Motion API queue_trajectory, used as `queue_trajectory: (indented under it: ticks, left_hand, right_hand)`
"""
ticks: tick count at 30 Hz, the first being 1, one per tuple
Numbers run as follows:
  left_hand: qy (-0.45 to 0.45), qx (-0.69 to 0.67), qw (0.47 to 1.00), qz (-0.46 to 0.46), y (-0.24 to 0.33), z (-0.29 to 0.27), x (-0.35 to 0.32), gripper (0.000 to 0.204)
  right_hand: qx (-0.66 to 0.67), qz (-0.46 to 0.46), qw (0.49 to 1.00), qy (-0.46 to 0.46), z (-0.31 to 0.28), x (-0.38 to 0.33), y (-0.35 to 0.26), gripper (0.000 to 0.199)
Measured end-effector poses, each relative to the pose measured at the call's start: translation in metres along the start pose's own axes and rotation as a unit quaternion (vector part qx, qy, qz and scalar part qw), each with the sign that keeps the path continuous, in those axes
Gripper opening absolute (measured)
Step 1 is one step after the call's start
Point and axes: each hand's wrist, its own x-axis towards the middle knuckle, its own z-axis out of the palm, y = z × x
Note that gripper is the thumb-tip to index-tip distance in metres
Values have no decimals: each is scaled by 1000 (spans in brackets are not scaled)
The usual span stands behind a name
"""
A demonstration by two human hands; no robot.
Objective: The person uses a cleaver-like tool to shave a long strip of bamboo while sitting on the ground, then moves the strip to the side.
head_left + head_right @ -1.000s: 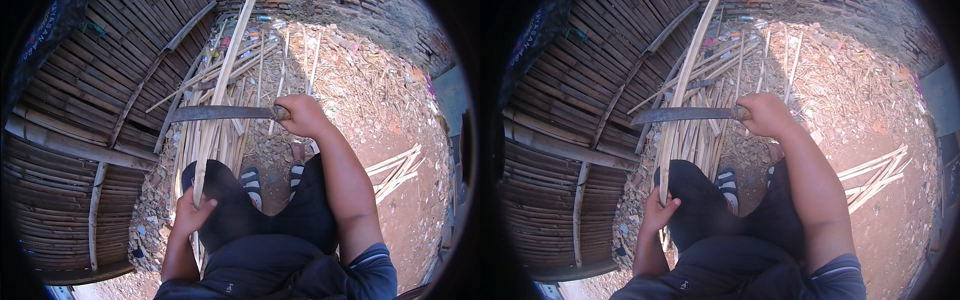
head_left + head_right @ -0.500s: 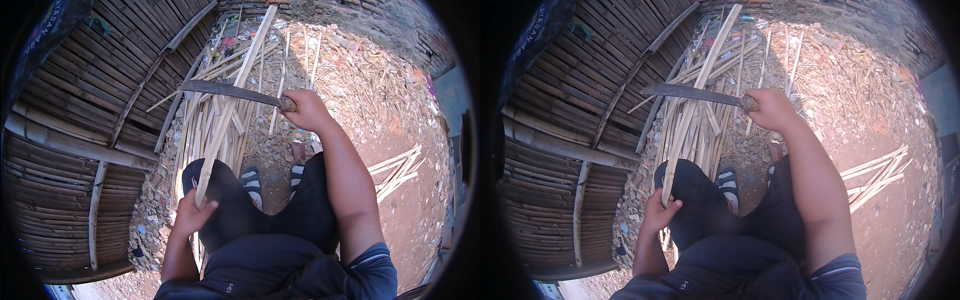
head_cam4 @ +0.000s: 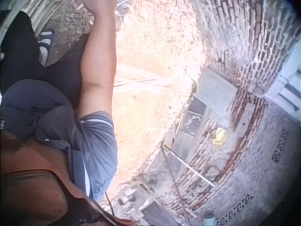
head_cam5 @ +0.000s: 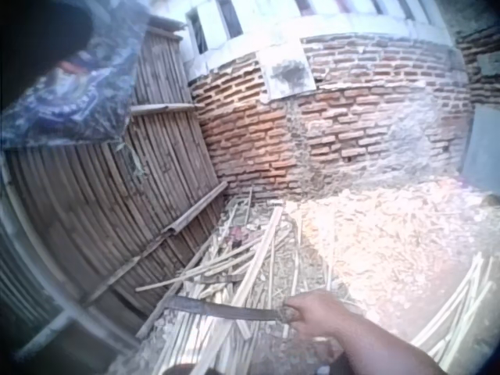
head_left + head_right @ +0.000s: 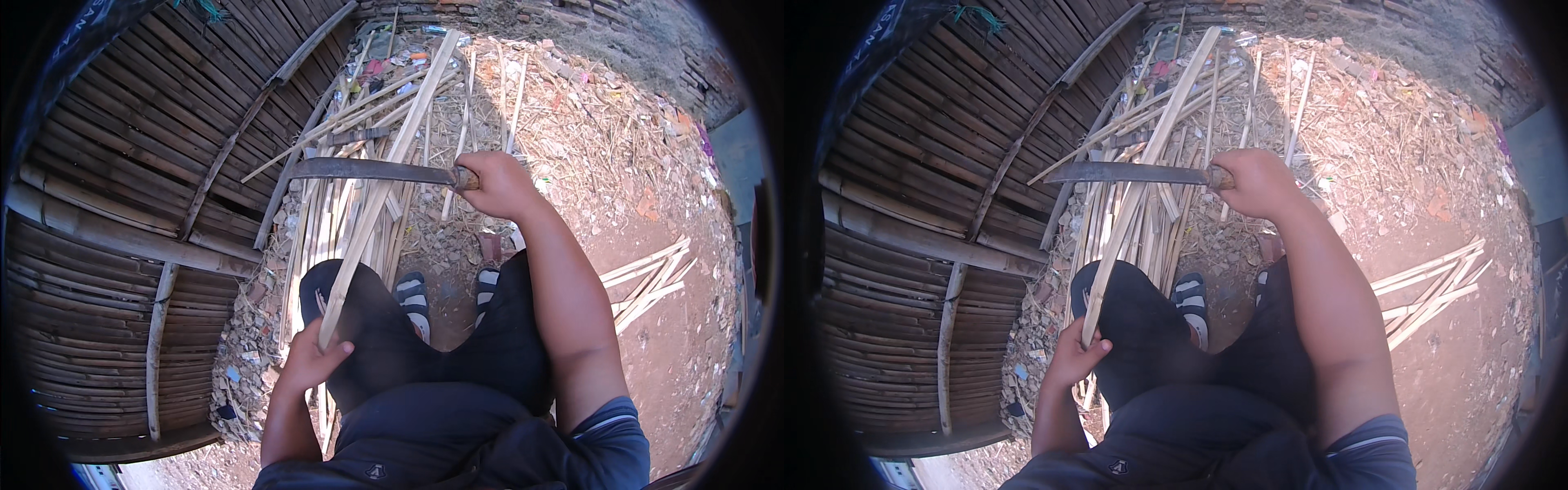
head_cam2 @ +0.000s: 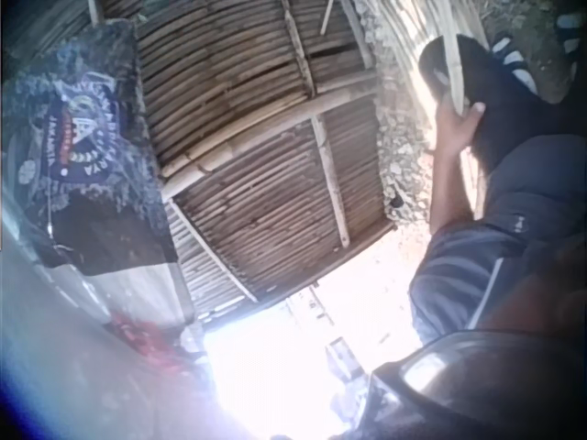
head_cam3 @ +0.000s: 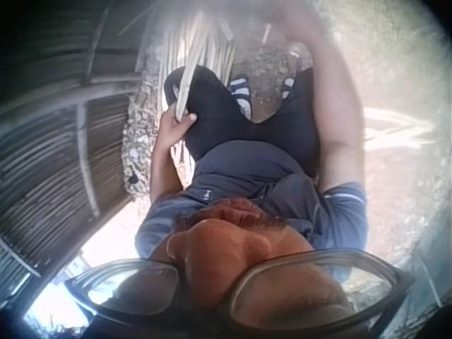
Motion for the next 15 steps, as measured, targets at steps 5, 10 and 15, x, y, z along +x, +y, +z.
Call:
queue_trajectory:
  ticks: [5,10,15]
  left_hand:
    - [3,2,1000,0,-2,-2,-3,31]
    - [35,52,998,12,-3,-3,1,30]
    - [101,195,974,60,-11,-24,-4,34]
  right_hand:
    - [-21,48,998,20,-7,0,10,31]
    - [-31,-129,991,-14,3,1,-10,22]
    - [-1,-25,999,28,2,-1,5,27]
